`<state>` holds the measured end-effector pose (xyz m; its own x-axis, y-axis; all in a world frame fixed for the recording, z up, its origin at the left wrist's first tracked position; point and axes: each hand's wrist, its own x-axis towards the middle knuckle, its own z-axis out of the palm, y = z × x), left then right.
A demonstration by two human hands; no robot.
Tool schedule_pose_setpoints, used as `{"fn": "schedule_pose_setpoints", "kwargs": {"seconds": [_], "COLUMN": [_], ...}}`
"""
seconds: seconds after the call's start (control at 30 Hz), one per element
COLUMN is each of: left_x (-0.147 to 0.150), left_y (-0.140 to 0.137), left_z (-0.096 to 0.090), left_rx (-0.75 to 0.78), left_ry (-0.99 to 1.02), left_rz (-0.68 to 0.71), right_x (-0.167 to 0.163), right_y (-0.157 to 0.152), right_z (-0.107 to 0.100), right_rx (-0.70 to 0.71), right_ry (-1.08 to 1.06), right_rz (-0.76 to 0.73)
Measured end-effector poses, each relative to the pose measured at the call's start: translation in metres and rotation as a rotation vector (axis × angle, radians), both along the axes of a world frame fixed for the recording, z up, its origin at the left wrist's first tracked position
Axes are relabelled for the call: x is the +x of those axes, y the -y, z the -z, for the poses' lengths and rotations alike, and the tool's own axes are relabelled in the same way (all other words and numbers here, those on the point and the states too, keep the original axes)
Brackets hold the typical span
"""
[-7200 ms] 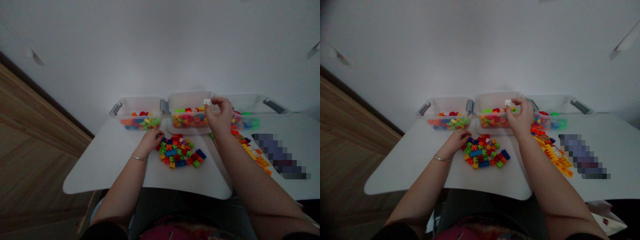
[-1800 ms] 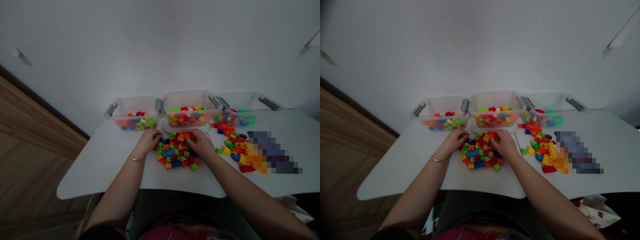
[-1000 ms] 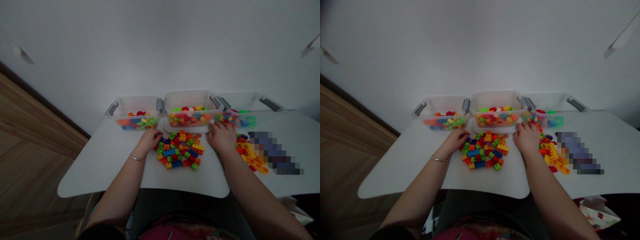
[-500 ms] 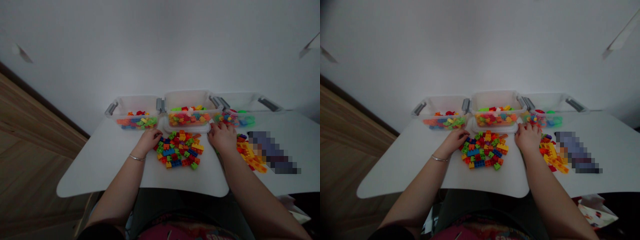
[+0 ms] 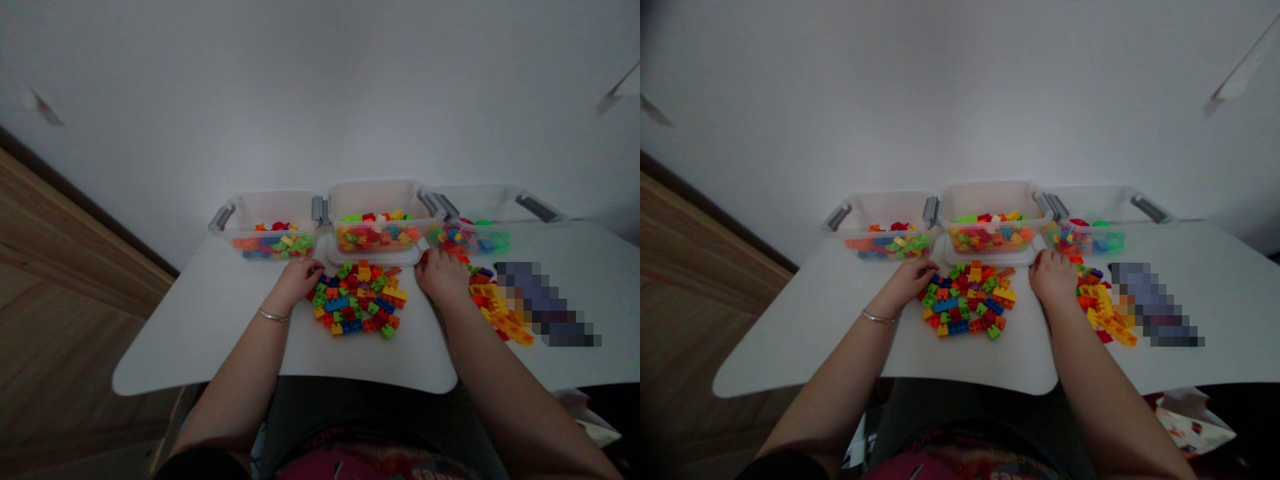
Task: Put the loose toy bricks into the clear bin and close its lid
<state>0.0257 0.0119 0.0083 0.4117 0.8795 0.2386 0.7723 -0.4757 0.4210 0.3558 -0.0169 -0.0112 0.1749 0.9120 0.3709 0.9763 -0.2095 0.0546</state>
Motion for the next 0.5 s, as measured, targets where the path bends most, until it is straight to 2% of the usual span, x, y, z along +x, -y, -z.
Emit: {"fn": "schedule_pose_setpoints", "kwargs": {"seconds": [0.33, 0.5], "left_x": [0.0, 0.0], "left_y": [0.0, 0.0], "left_z": [0.0, 0.0], "left_rx": [-0.006, 0.002], "left_ry": [0.022, 0.034], "left_rz": [0.01, 0.009], "right_x": [0.001, 0.007], "right_y": [-0.006, -0.011], "right_z": [0.002, 0.003], "right_rx": [-0.019, -0.026], "right_ry": [-0.028, -0.164], "right_rz": [-0.023, -0.042]}}
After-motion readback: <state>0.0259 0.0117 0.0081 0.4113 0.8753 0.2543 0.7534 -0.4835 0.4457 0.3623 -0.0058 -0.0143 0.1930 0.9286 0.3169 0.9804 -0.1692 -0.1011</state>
